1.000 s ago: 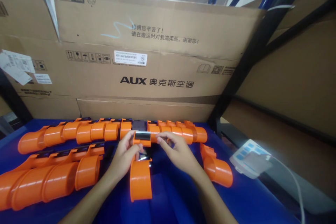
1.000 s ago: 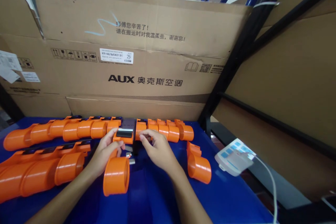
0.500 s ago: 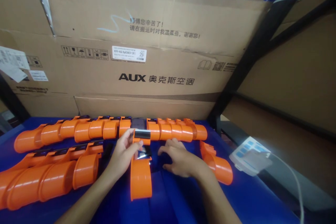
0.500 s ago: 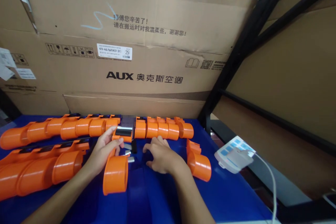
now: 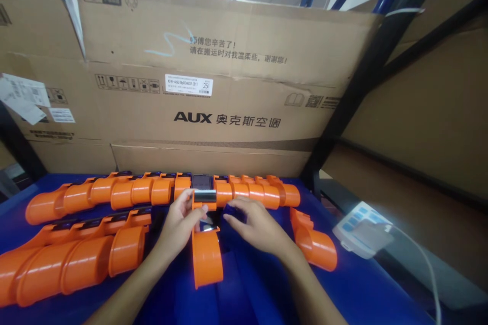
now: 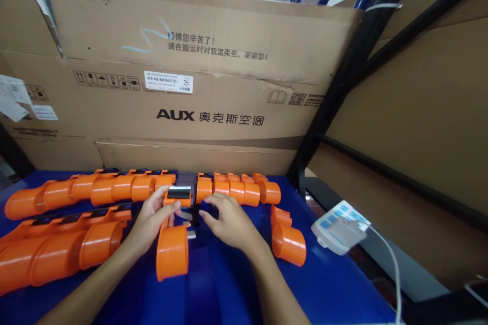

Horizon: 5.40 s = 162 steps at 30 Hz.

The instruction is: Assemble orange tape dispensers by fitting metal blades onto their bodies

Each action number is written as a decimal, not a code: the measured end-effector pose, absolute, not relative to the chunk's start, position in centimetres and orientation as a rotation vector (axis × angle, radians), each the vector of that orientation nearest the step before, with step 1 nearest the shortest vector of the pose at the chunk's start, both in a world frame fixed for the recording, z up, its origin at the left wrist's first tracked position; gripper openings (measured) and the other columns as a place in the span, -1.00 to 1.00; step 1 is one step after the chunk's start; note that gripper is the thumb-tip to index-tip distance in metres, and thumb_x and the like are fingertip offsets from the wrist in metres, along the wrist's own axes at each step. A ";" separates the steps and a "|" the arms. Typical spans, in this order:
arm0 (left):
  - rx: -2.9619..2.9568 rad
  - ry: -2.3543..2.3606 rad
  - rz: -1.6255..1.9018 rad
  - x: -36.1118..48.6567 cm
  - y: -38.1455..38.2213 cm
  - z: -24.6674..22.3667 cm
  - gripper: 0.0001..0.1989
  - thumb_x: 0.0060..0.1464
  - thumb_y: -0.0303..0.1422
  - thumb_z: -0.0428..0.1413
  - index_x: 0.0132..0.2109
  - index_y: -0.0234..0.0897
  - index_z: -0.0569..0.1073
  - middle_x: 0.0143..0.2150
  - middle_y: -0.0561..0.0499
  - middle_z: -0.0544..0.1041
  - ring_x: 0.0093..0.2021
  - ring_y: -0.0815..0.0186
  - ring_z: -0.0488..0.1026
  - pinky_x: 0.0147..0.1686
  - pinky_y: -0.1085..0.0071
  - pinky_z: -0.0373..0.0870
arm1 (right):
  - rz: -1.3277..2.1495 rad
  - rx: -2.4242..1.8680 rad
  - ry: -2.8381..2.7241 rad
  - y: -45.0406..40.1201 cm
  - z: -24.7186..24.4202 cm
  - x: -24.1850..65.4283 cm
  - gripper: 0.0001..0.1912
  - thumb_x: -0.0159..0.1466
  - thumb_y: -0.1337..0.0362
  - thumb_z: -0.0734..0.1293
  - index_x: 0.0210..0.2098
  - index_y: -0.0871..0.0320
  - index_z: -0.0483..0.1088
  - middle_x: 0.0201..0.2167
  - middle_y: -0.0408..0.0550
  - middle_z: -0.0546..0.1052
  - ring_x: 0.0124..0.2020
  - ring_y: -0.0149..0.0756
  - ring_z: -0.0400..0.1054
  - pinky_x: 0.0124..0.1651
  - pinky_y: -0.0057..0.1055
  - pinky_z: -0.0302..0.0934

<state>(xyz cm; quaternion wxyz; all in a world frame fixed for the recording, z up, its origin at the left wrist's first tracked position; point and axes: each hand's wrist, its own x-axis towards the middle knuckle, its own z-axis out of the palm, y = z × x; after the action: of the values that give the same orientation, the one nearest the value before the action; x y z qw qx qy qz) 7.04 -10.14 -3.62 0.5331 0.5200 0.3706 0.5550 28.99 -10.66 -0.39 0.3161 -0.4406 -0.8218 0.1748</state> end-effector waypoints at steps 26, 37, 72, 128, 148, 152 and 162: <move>1.275 0.901 1.327 7.3 -10.4 -3.4 -0.61 0.08 -0.20 0.27 0.00 -0.25 0.42 -0.38 0.06 0.51 -0.49 0.37 0.43 -0.59 0.54 0.29 | 0.931 -0.946 -1.446 -9.7 -1.7 27.1 -0.67 0.21 0.09 0.52 -0.09 0.10 0.61 -0.07 0.00 0.67 -0.06 -0.08 0.55 0.09 -0.09 0.41; 1.271 0.919 1.334 7.4 -10.1 -3.9 -0.61 0.09 -0.20 0.27 0.01 -0.25 0.42 -0.40 0.07 0.50 -0.50 0.37 0.43 -0.55 0.53 0.32 | 1.083 -0.958 -1.192 -9.7 -1.8 27.2 -0.49 0.10 0.08 0.59 -0.01 0.14 0.53 -0.38 -0.07 0.64 -0.46 -0.30 0.51 -0.27 -0.32 0.44; 1.255 0.870 1.378 7.6 -10.1 -4.1 -0.63 0.12 -0.17 0.26 0.01 -0.22 0.44 -0.35 0.07 0.47 -0.41 0.32 0.48 -0.56 0.53 0.29 | 0.534 -0.957 -1.823 -10.9 -2.5 25.7 -0.87 0.43 0.24 0.28 -0.28 0.09 0.33 -0.34 -0.09 0.46 -0.32 -0.28 0.38 -0.24 -0.36 0.31; 1.078 0.687 1.076 8.4 -11.2 -3.6 -0.38 0.06 -0.07 0.34 0.16 -0.34 0.48 -0.17 -0.19 0.66 -0.34 0.10 0.65 -0.32 0.23 0.59 | 1.098 -0.855 -1.515 -10.4 -1.8 25.5 -0.64 0.29 -0.06 0.42 -0.22 0.04 0.29 -0.32 -0.17 0.43 -0.29 -0.29 0.35 -0.21 -0.39 0.30; 0.658 0.610 1.392 5.3 -10.1 -1.5 -0.42 0.12 0.08 0.18 -0.05 -0.41 0.61 -0.54 -0.01 0.54 -0.53 0.29 0.50 -0.43 0.40 0.47 | 0.591 -0.857 -2.205 -12.1 -0.5 25.4 -0.94 0.31 0.29 0.37 -0.29 0.04 0.51 -0.33 -0.09 0.58 -0.26 -0.18 0.43 -0.16 -0.29 0.29; 0.603 0.557 1.486 4.3 -9.6 -1.1 -0.54 0.13 0.03 0.18 -0.21 -0.33 0.61 -0.60 0.08 0.45 -0.59 0.37 0.42 -0.41 0.43 0.47 | 0.606 -0.506 -2.407 -13.8 -0.3 23.4 -0.66 0.20 0.36 0.45 -0.05 -0.06 0.58 0.02 -0.06 0.61 0.11 -0.06 0.42 0.19 -0.13 0.24; 0.510 0.467 1.492 4.7 -10.3 -0.1 -0.70 0.08 -0.13 0.30 -0.31 -0.32 0.59 -0.67 0.15 0.38 -0.64 0.41 0.38 -0.41 0.45 0.50 | 0.543 -0.532 -2.708 -14.3 -2.3 22.2 -0.75 0.39 0.32 0.31 0.03 0.08 0.51 0.01 -0.05 0.62 0.06 -0.22 0.46 0.18 -0.29 0.26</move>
<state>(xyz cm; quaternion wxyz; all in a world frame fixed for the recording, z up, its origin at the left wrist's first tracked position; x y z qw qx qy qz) 4.67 -10.29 -0.13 0.6806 0.2273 0.2079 0.6647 22.23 -14.35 -2.28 0.1637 -0.1865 -0.9498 0.1903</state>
